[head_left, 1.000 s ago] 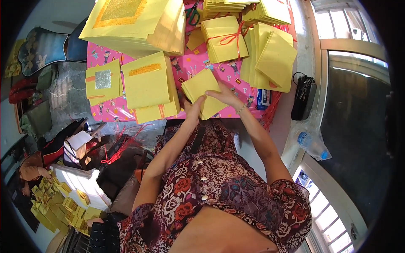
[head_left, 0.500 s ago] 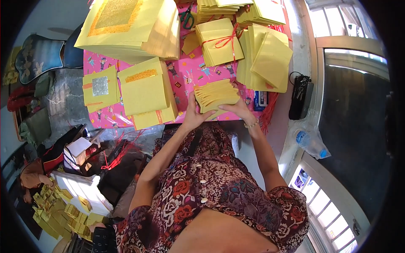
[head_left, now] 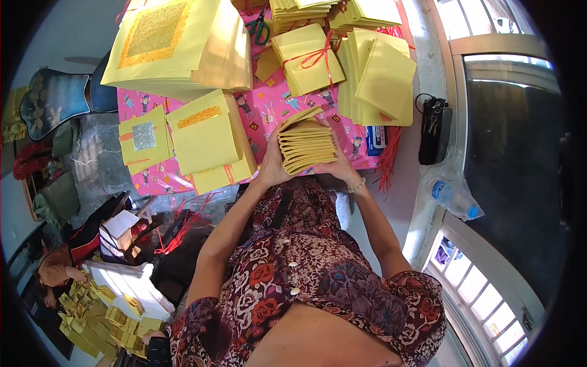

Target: Stacking and organizing bundles of yellow paper on a table.

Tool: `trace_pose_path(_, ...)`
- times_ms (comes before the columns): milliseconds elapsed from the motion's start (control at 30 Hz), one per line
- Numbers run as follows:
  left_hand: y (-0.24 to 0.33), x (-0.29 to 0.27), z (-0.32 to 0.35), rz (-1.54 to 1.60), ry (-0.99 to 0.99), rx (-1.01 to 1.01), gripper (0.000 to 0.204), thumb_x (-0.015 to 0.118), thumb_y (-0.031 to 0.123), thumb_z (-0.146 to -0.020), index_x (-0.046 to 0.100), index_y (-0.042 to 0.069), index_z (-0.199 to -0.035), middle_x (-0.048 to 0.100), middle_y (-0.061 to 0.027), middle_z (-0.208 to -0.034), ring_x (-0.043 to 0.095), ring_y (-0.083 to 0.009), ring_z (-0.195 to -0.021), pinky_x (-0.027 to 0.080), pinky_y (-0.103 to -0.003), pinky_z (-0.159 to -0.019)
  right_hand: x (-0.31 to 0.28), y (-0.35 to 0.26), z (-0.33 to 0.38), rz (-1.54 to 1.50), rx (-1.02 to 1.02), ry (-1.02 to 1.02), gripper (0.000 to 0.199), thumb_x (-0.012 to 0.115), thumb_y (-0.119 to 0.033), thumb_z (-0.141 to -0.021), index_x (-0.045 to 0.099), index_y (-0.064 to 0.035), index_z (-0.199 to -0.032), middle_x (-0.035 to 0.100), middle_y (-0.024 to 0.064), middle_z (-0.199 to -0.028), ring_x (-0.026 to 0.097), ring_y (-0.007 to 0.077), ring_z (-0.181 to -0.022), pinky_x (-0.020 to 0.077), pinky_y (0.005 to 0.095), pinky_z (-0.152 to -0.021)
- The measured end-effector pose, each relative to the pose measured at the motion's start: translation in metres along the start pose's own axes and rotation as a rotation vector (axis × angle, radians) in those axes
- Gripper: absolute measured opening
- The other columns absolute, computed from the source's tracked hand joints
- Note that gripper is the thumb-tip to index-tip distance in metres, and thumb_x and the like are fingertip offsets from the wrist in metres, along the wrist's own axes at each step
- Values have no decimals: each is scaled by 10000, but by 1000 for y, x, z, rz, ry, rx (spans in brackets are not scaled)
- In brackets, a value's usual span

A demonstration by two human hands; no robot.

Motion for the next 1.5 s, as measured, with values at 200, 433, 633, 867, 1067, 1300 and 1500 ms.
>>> trace_pose_path(200, -5, 1, -6, -285, -44, 74, 1212, 912, 382, -613, 155, 13, -1484, 367, -200, -1421, 391, -389, -1312, 348, -450, -1109, -2, 3, -1, -12, 142, 33, 1347, 941, -181, -610, -1, -86, -1568, 207, 112, -1591, 264, 190, -1425, 272, 364, -1165)
trace_pose_path(433, -12, -6, -1, -311, -22, 18, 973, 907, 302, -653, 322, -6, -1367, 470, -184, -1306, 477, -320, -1231, 381, -408, -1064, 4, -29, -14, 484, -205, -38, 1326, 938, -202, -625, 10, -78, -1563, 190, 123, -1586, 283, 226, -1428, 279, 383, -1163)
trace_pose_path(633, 16, -1, -12, 43, 0, -217, 830, 896, 219, -686, 371, 13, -1295, 582, -158, -1210, 614, -296, -1101, 506, -391, -939, -21, -14, -22, 238, 15, -69, 1196, 893, -201, -703, 62, -58, -1550, 351, 127, -1506, 416, 216, -1340, 388, 364, -1090)
trace_pose_path(867, -22, 8, 11, 584, 78, -776, 747, 823, 108, -782, 388, -2, -1379, 617, -137, -1214, 621, -232, -1109, 522, -346, -946, 6, 11, -48, 106, 448, -65, 833, 795, -394, -794, 418, 11, -1416, 535, 190, -1356, 511, 242, -1268, 458, 377, -1006)
trace_pose_path(1067, -26, -4, 23, -99, 317, -659, 840, 782, 167, -808, 276, -25, -1451, 390, -260, -1426, 430, -363, -1308, 396, -457, -1071, 6, 27, -55, 980, 412, 279, 703, 770, -440, -808, 547, 10, -1299, 603, 206, -1261, 572, 304, -1198, 461, 394, -985)
trace_pose_path(1300, -35, 19, 20, 64, 391, -513, 872, 682, 166, -882, 123, 16, -1534, 233, -297, -1508, 229, -422, -1411, 221, -494, -1160, 5, 38, -54, 532, 243, 275, 789, 718, -575, -786, 540, 27, -1264, 546, 273, -1300, 471, 399, -1286, 389, 470, -1042)
trace_pose_path(1500, -33, 25, 17, 4, 355, -585, 886, 642, 149, -908, 48, 42, -1555, 168, -299, -1548, 166, -430, -1446, 172, -478, -1183, -3, 59, -55, 644, 218, 300, 841, 683, -609, -803, 512, 33, -1318, 501, 290, -1354, 371, 435, -1358, 316, 470, -1115)
Point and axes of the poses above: each hand's wrist, its own z-axis away from the middle knuckle, its own x-axis out of the palm, y = z × x, the point moved 4 cm from there along -z, towards the middle knuckle
